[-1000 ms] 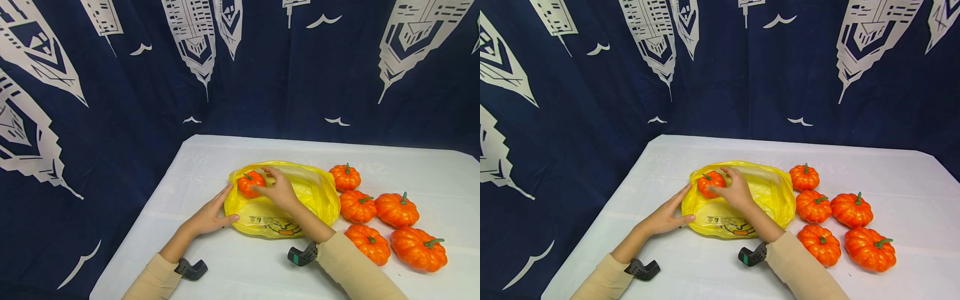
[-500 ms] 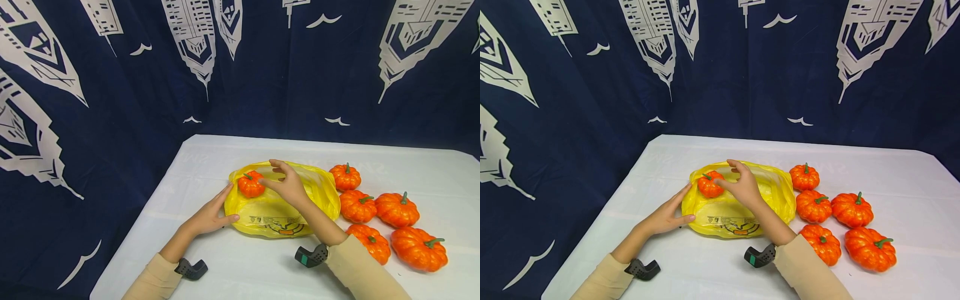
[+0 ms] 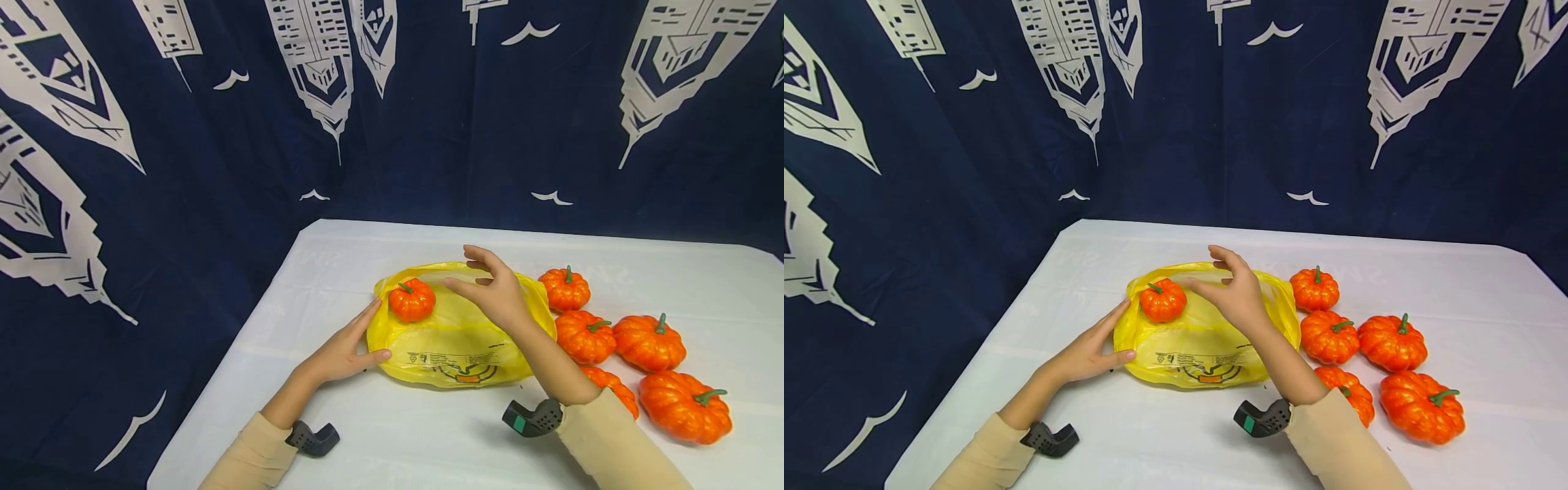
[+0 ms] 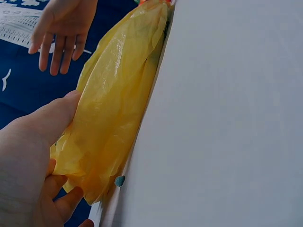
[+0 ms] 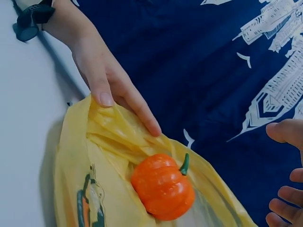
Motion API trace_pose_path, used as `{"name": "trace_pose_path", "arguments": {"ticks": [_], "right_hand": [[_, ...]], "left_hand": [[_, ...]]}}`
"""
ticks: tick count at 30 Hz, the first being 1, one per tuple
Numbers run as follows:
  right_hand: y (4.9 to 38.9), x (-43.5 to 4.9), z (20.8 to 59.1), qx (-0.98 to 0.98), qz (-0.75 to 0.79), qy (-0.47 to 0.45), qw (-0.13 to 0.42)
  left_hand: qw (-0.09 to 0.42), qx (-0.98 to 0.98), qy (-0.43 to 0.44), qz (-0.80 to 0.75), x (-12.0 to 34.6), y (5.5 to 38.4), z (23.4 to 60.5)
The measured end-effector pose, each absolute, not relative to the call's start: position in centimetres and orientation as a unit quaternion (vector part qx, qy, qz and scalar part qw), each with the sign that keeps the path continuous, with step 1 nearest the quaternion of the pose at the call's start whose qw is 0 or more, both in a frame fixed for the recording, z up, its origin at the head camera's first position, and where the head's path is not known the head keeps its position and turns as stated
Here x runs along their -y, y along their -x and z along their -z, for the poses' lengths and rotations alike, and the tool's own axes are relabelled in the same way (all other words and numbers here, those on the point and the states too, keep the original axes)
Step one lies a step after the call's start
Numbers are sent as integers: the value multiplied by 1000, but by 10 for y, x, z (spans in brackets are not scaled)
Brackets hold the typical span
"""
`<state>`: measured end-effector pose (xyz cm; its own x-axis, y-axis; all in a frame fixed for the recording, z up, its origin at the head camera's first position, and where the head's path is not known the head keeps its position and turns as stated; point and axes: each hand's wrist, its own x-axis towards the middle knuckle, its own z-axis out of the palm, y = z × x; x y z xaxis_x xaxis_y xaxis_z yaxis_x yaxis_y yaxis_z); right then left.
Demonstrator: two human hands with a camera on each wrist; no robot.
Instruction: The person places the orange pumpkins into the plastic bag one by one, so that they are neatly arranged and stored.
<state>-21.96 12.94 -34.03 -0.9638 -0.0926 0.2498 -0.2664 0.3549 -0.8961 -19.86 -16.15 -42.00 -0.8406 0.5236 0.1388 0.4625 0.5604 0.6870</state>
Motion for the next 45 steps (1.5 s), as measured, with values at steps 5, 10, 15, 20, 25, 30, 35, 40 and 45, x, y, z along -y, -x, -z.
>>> {"name": "trace_pose_path", "arguments": {"ticks": [5,10,15,20,25,30,35,40,45], "right_hand": [[215,-138,337,823,-550,-117,86],[209,-149,332,826,-541,-121,97],[201,-165,328,833,-533,-111,98],[192,-179,327,849,-508,-100,106],[182,-191,326,862,-485,-88,121],[174,-204,327,874,-466,-65,122],[171,-217,330,877,-464,-46,115],[169,-227,336,869,-475,-36,131],[165,-240,342,863,-480,-32,153]], "left_hand": [[45,-884,-276,-376,161,200,422],[49,-885,-271,-374,160,200,422],[48,-887,-272,-371,160,201,423],[51,-886,-270,-373,160,201,423],[54,-883,-274,-378,159,200,423],[53,-881,-278,-378,158,201,424],[50,-884,-274,-375,158,201,423],[51,-886,-270,-373,157,200,421],[53,-892,-259,-367,158,199,420]]}}
